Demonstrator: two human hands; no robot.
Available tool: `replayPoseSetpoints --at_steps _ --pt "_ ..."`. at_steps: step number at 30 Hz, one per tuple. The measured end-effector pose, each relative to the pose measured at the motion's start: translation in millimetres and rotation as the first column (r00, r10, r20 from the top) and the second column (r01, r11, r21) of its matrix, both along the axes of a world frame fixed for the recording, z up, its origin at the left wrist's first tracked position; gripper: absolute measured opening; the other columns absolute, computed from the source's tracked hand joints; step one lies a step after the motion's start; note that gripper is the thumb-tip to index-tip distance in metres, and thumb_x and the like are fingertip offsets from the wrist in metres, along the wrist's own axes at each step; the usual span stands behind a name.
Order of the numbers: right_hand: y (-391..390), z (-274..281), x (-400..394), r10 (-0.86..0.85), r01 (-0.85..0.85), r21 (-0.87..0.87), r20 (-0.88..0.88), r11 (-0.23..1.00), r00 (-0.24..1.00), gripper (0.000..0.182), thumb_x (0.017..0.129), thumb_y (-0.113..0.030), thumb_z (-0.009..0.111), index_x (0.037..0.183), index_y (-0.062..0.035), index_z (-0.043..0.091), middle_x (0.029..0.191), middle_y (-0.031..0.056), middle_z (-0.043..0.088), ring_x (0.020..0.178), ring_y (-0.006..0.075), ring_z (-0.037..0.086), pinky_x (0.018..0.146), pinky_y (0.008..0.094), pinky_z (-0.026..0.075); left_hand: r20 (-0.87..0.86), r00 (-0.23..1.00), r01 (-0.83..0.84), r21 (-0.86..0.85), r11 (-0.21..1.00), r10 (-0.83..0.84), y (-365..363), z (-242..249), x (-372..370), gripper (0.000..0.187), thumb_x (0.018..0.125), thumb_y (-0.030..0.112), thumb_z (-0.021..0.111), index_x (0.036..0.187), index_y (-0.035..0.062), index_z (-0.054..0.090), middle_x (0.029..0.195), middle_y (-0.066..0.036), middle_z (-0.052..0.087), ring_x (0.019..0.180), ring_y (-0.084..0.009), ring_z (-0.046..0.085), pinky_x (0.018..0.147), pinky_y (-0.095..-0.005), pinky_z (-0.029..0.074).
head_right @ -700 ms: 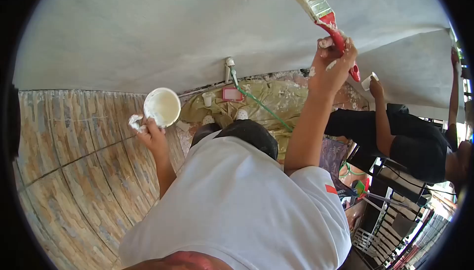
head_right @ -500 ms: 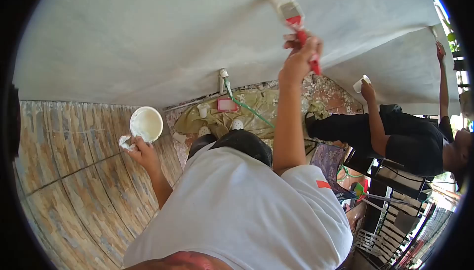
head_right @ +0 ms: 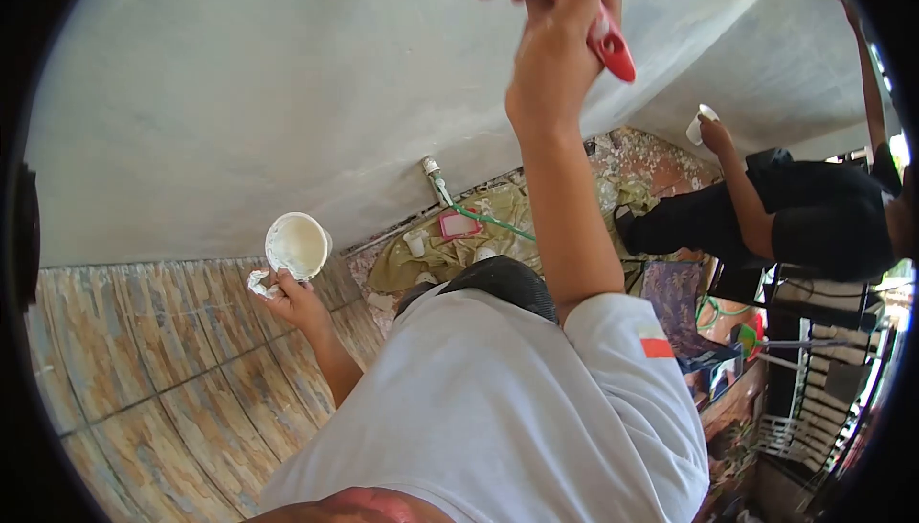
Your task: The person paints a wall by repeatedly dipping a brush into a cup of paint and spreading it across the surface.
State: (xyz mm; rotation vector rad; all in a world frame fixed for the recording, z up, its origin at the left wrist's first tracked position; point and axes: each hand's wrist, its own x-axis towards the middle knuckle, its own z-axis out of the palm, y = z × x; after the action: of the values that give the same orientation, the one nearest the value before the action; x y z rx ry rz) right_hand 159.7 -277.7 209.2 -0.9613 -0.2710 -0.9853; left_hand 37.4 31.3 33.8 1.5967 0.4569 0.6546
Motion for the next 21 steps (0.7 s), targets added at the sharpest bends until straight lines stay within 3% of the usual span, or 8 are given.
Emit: replayPoseSetpoints --at_steps 2,3,5,9,12,14,18,21 --pt "3.7 11.0 11.7 -0.013 0.008 0.053 0.097 0.999 0.995 0.020 0.092 -0.023 0.051 0.087 -0.0037 0.049 0.083 0.0170 0.064 0.070 0.0212 0.065 0.065 0.0311 0.054 0.006 1.000 0.020 0.007 1.000 -0.020 -5.4 4.5 2.0 0.029 0.088 0.004 0.045 0.115 0.0047 0.036 0.093 -0.004 0.054 0.067 -0.0056 0.046 0.044 -0.0176 0.032" --pt "2.8 0.1 16.5 -0.044 0.044 -0.028 0.009 0.999 0.999 0.021 0.094 -0.022 0.045 0.092 -0.0012 0.049 0.087 0.0158 0.064 0.073 0.0220 0.064 0.069 0.0324 0.052 -0.006 1.000 0.016 -0.001 1.000 -0.016 -7.4 5.4 2.7 0.029 0.087 0.004 0.045 0.115 0.0040 0.037 0.095 -0.005 0.054 0.069 -0.0066 0.048 0.044 -0.0177 0.033" --pt "7.8 -52.5 22.1 -0.099 0.083 -0.101 -0.173 0.991 0.980 0.027 0.098 -0.024 0.040 0.096 0.0014 0.048 0.087 0.0141 0.063 0.073 0.0214 0.063 0.075 0.0324 0.048 0.001 1.000 0.028 0.022 0.999 -0.028 -11.9 8.0 2.5 0.028 0.087 0.004 0.044 0.115 0.0038 0.038 0.095 -0.005 0.055 0.069 -0.0069 0.048 0.044 -0.0177 0.033" --pt "17.1 -183.1 7.5 -0.239 0.202 -0.130 -0.423 0.971 0.874 0.022 0.094 -0.015 0.048 0.078 -0.0009 0.044 0.071 0.0067 0.056 0.058 0.0112 0.057 0.052 0.0256 0.047 0.006 0.999 0.031 0.034 0.999 -0.031 -7.8 -1.8 2.0 0.031 0.088 0.007 0.045 0.118 0.0037 0.038 0.098 -0.005 0.055 0.072 -0.0071 0.049 0.045 -0.0172 0.034" --pt "2.7 -239.9 -13.6 -0.166 0.132 -0.101 -0.639 0.986 0.751 0.020 0.094 -0.014 0.047 0.079 -0.0019 0.044 0.070 0.0078 0.058 0.059 0.0116 0.058 0.051 0.0256 0.050 -0.018 1.000 0.007 0.024 1.000 -0.006 -6.6 -6.1 -2.3 0.034 0.089 0.008 0.045 0.122 0.0040 0.037 0.100 -0.005 0.055 0.072 -0.0069 0.049 0.045 -0.0171 0.033" --pt "-9.5 -244.8 -16.1 -0.023 0.131 0.074 -0.786 0.989 0.618 0.017 0.094 -0.012 0.044 0.079 -0.0031 0.044 0.071 0.0090 0.060 0.061 0.0126 0.061 0.053 0.0254 0.052 -0.008 1.000 -0.024 0.015 1.000 0.024 -14.2 1.7 -3.5 0.031 0.089 0.005 0.044 0.119 0.0018 0.034 0.087 -0.005 0.050 0.063 -0.0051 0.044 0.040 -0.0158 0.032" --pt "-38.3 -118.8 11.7 0.001 0.058 0.069 -0.647 0.996 0.762 0.023 0.094 -0.021 0.040 0.086 -0.0020 0.051 0.079 0.0113 0.066 0.070 0.0181 0.065 0.070 0.0326 0.052 -0.017 1.000 0.025 0.060 0.998 -0.024 -14.3 3.7 -1.7 0.028 0.090 0.005 0.044 0.116 0.0018 0.035 0.091 -0.006 0.051 0.066 -0.0060 0.046 0.042 -0.0159 0.033" --pt "-56.5 -25.7 6.3 -0.099 0.099 -0.012 -0.253 0.995 0.962 0.026 0.094 -0.019 0.039 0.093 0.0004 0.056 0.082 0.0121 0.067 0.073 0.0192 0.065 0.072 0.0308 0.050 0.011 0.998 0.059 0.105 0.993 -0.060 -12.6 4.7 2.8 0.027 0.090 0.005 0.045 0.115 0.0011 0.035 0.093 -0.007 0.052 0.066 -0.0069 0.048 0.042 -0.0161 0.034"
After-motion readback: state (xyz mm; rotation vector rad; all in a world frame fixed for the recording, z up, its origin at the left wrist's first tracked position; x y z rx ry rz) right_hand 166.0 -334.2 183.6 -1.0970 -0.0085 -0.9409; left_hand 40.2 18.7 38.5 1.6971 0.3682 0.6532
